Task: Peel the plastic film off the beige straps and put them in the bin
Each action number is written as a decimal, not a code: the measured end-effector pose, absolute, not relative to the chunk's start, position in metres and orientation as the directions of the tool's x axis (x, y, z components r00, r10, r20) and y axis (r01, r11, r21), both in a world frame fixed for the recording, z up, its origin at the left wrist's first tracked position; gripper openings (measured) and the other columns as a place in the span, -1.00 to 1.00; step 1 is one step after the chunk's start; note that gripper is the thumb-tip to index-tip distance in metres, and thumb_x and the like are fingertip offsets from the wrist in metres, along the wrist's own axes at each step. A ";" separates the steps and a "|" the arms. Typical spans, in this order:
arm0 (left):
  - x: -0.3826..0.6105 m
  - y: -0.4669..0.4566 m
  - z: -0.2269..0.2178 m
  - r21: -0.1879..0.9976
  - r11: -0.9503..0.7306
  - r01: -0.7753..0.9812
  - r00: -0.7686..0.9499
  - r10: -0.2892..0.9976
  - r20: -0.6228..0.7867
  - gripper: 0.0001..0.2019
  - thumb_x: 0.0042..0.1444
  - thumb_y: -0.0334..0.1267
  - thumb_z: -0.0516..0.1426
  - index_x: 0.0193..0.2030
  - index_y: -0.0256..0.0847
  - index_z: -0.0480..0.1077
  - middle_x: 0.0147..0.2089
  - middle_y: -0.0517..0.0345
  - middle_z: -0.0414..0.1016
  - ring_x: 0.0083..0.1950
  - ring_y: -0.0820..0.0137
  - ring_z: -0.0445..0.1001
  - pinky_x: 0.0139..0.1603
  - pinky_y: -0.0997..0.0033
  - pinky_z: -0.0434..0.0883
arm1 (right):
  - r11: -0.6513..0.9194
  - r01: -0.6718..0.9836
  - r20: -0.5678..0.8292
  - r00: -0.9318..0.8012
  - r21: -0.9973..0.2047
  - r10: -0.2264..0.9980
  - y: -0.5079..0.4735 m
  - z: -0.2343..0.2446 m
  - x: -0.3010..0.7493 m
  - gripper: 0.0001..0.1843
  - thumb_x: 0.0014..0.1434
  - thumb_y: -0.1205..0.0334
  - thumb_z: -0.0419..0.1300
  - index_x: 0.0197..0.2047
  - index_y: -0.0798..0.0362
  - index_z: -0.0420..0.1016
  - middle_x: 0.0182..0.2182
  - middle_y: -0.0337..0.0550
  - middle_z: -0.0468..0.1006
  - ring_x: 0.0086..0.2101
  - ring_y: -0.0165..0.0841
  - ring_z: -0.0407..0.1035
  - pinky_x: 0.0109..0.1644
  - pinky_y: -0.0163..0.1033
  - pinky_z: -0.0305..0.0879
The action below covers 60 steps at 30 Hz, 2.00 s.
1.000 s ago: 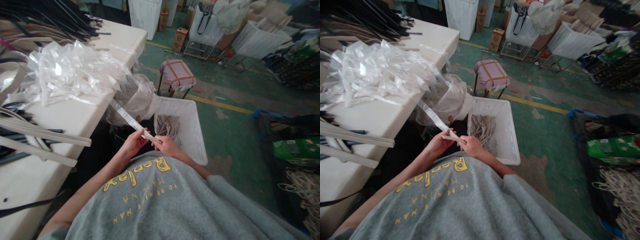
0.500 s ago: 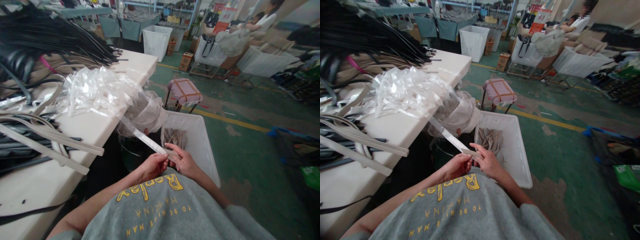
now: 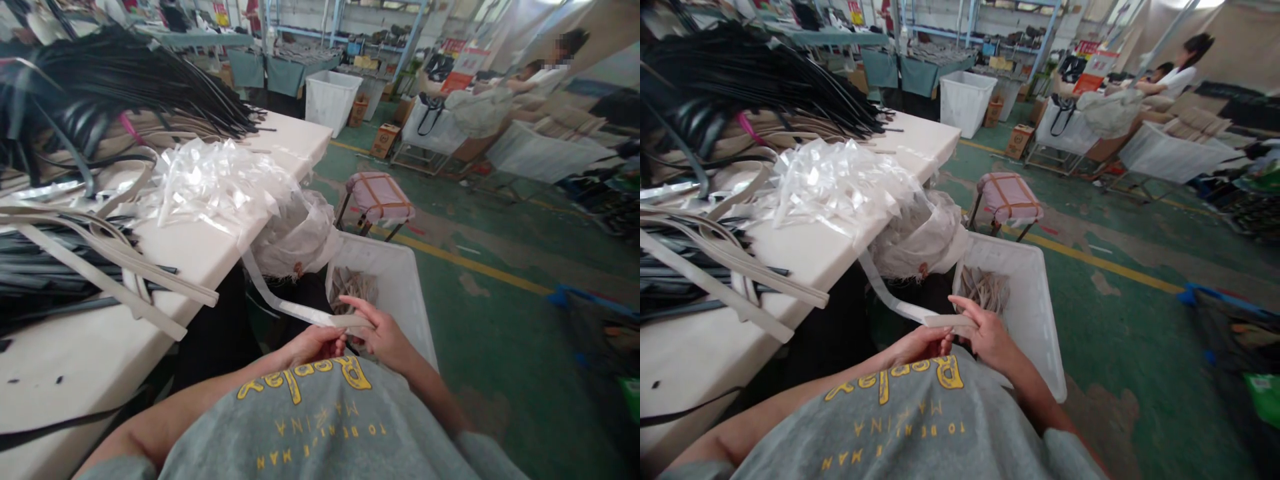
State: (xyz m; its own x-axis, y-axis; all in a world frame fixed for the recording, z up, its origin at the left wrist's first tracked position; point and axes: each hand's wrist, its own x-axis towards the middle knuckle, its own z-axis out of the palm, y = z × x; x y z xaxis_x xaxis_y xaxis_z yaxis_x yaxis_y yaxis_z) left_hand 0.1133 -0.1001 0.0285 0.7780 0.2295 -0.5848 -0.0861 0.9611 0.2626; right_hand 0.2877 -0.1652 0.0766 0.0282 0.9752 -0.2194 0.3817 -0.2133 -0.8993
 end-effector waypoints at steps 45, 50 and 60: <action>0.090 -0.063 0.025 0.309 0.901 -0.304 0.585 0.433 -0.686 -0.85 0.20 -0.58 0.15 -0.38 -0.36 0.42 -0.51 0.21 0.42 -0.56 0.62 0.38 -0.52 0.70 0.41 | -0.091 0.543 -0.144 -0.055 -0.835 0.988 -0.131 0.072 0.279 -0.55 0.28 0.32 0.11 0.23 0.02 0.42 -0.51 -0.32 0.48 -0.47 -0.44 0.39 -0.26 -0.30 0.32; 0.089 -0.062 0.025 0.350 0.882 -0.315 0.547 0.471 -0.692 -0.82 0.22 -0.58 0.12 -0.39 -0.37 0.43 -0.51 0.19 0.41 -0.56 0.63 0.37 -0.53 0.71 0.39 | -0.118 0.499 -0.178 -0.073 -0.858 0.981 -0.124 0.060 0.274 -0.52 0.31 0.31 0.09 0.28 -0.02 0.37 -0.44 -0.29 0.53 -0.49 -0.46 0.39 -0.35 -0.33 0.33; 0.094 -0.062 0.032 0.405 0.874 -0.268 0.581 0.482 -0.656 -0.86 0.13 -0.51 0.26 -0.42 -0.34 0.42 -0.52 0.22 0.41 -0.57 0.63 0.36 -0.52 0.70 0.39 | -0.129 0.441 -0.149 -0.011 -0.888 0.989 -0.120 0.057 0.264 -0.59 0.33 0.27 0.09 0.22 0.00 0.41 -0.51 -0.34 0.45 -0.58 -0.54 0.30 -0.49 -0.43 0.25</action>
State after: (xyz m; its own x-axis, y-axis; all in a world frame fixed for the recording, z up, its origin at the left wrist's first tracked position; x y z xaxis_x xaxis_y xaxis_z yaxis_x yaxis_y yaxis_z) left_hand 0.0945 -0.0622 0.0318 0.5811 0.4821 -0.6556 -0.2683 0.8741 0.4050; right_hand 0.2640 -0.1198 0.0572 -0.0108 0.9888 -0.1488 0.4408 -0.1289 -0.8883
